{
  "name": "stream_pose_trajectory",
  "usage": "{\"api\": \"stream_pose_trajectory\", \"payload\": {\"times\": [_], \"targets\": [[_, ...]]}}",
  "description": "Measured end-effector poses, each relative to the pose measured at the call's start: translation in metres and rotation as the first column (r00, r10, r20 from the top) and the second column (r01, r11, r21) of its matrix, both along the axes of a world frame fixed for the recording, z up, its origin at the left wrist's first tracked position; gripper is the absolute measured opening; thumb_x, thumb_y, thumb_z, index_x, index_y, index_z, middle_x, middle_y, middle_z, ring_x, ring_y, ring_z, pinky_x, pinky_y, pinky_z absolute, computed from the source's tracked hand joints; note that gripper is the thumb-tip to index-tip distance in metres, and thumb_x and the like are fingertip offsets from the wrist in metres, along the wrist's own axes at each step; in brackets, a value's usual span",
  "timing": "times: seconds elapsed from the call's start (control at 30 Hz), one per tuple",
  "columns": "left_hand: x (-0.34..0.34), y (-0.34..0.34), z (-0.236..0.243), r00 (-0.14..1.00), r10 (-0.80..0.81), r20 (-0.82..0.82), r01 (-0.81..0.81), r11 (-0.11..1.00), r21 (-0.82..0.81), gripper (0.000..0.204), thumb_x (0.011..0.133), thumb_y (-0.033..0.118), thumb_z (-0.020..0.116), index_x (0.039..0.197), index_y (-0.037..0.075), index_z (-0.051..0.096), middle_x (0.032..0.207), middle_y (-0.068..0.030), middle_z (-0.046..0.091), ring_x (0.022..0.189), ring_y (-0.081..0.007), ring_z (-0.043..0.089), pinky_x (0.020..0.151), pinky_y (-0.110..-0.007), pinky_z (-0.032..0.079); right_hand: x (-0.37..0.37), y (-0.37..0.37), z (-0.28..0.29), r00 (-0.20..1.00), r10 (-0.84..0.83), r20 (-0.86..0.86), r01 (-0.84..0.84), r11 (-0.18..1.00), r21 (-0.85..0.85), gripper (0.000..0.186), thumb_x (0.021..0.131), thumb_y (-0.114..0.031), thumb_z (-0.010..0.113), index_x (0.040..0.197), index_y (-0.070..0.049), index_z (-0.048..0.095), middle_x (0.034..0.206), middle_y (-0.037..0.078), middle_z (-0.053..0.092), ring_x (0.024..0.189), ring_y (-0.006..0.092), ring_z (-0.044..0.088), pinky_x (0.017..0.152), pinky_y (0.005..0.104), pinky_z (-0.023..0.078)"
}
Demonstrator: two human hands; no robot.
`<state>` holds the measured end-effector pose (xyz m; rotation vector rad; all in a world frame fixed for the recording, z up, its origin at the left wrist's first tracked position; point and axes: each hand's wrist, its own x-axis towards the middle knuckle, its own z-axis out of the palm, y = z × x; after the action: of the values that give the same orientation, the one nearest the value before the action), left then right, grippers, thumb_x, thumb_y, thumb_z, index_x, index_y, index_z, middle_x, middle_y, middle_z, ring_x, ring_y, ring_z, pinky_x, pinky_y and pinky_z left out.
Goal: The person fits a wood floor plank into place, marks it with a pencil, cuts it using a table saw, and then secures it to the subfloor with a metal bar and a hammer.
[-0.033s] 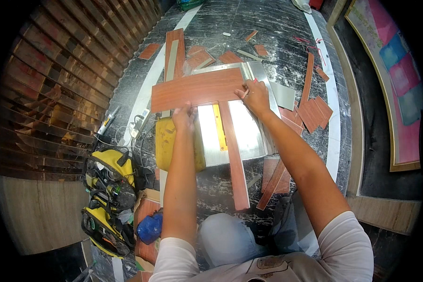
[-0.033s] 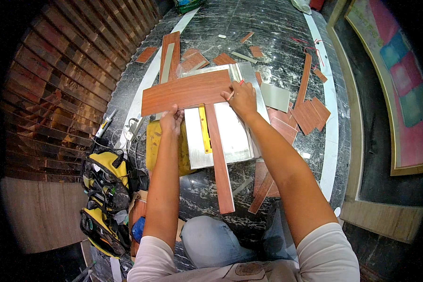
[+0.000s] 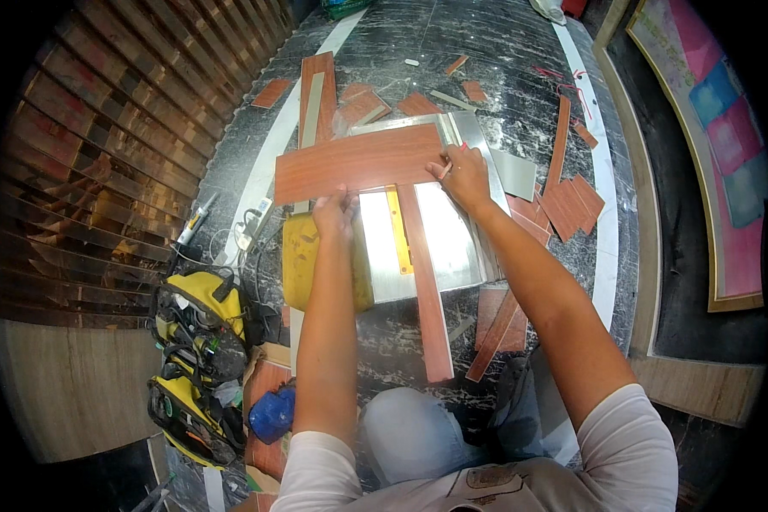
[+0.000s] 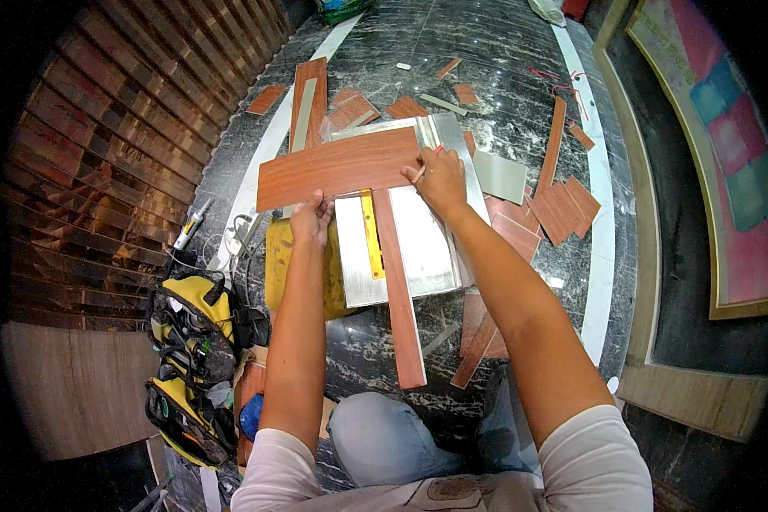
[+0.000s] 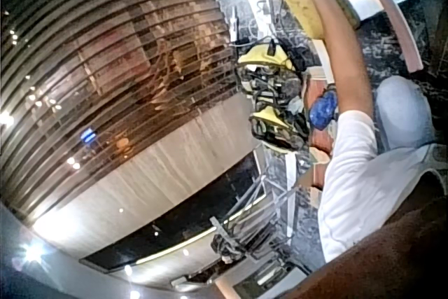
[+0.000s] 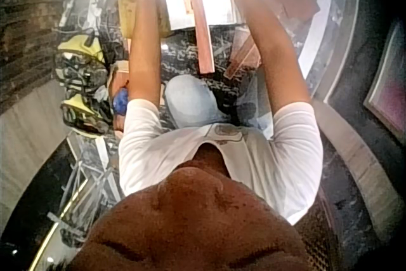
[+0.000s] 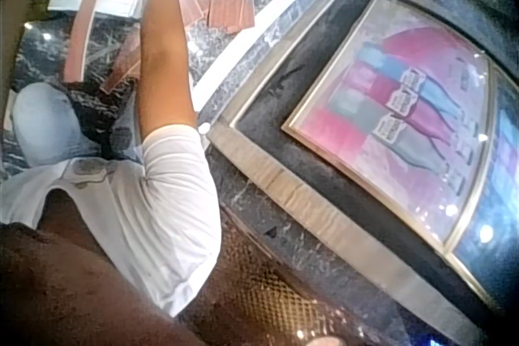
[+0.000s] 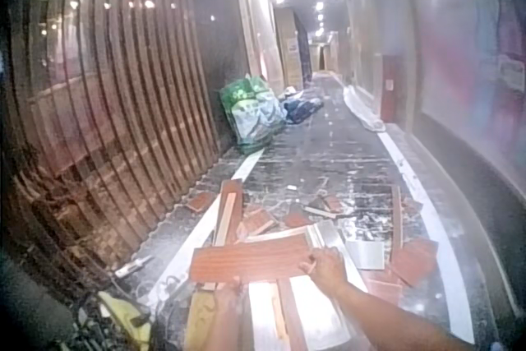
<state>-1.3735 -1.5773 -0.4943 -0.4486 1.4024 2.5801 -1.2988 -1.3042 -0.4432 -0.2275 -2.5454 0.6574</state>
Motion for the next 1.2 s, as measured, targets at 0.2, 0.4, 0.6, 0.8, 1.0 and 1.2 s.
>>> {"api": "stream_pose_trajectory", "payload": {"times": [0.2,0.4,0.6,0.8,1.0,1.2], "targets": [[0.004,-0.032,0.035,0.974,-0.205,0.098,0.220,0.739,-0.637,0.026,0.098,0.025,0.072,0.106,0.001,0.064,0.093,-0.0109,0.070,0.075,-0.0216,0.069,0.071,-0.036,0.058,-0.009,0.004,-0.002,0.999,-0.042,-0.017,0.043,0.999,0.031,0.041,0.083,-0.045,0.082,0.097,-0.008,0.074,0.092,0.013,0.071,0.097,0.0352,0.059,0.087,0.0483,0.044],[-0.015,-0.061,0.091,0.856,-0.453,-0.247,-0.351,-0.160,-0.922,0.045,0.081,0.022,0.082,0.117,0.001,0.066,0.104,-0.0240,0.069,0.098,-0.0457,0.066,0.087,-0.052,0.052,-0.041,0.012,0.003,1.000,0.009,0.021,-0.010,0.998,0.059,0.043,0.082,-0.046,0.082,0.104,-0.010,0.077,0.095,0.013,0.074,0.098,0.0367,0.062,0.089,0.0481,0.047],[-0.085,-0.074,0.092,0.702,-0.706,-0.093,-0.175,-0.045,-0.983,0.076,0.072,0.035,0.092,0.131,-0.001,0.060,0.116,-0.0275,0.069,0.108,-0.0425,0.067,0.096,-0.050,0.052,-0.071,0.014,0.002,0.996,0.089,0.025,-0.090,0.996,0.016,0.042,0.084,-0.048,0.079,0.108,-0.014,0.080,0.096,0.013,0.074,0.101,0.0346,0.061,0.091,0.0480,0.045],[-0.081,-0.076,0.106,0.715,-0.595,0.367,0.379,-0.111,-0.919,0.069,0.073,0.038,0.093,0.119,-0.007,0.068,0.102,-0.0201,0.075,0.091,-0.0278,0.073,0.084,-0.038,0.055,-0.070,0.018,0.003,0.995,0.097,-0.032,-0.100,0.986,-0.132,0.037,0.089,-0.045,0.076,0.112,-0.017,0.079,0.095,0.015,0.073,0.098,0.0357,0.063,0.088,0.0477,0.050],[0.001,-0.102,0.094,0.801,-0.585,0.126,0.323,0.246,-0.914,0.067,0.078,0.040,0.089,0.122,-0.007,0.068,0.104,-0.0183,0.076,0.090,-0.0263,0.073,0.081,-0.037,0.056,-0.065,0.026,0.007,0.994,0.061,-0.086,-0.095,0.875,-0.475,0.034,0.098,-0.040,0.068,0.107,-0.008,0.072,0.090,0.012,0.072,0.084,0.0264,0.066,0.077,0.0390,0.052],[0.094,-0.146,0.078,0.912,-0.388,0.135,0.228,0.204,-0.952,0.067,0.077,0.041,0.091,0.113,-0.011,0.068,0.094,-0.0174,0.075,0.079,-0.0225,0.072,0.071,-0.036,0.056,0.015,0.024,0.017,0.988,0.142,-0.066,-0.154,0.794,-0.588,0.034,0.102,-0.036,0.063,0.105,-0.002,0.069,0.084,0.008,0.071,0.078,0.0160,0.065,0.072,0.0315,0.051]]}}
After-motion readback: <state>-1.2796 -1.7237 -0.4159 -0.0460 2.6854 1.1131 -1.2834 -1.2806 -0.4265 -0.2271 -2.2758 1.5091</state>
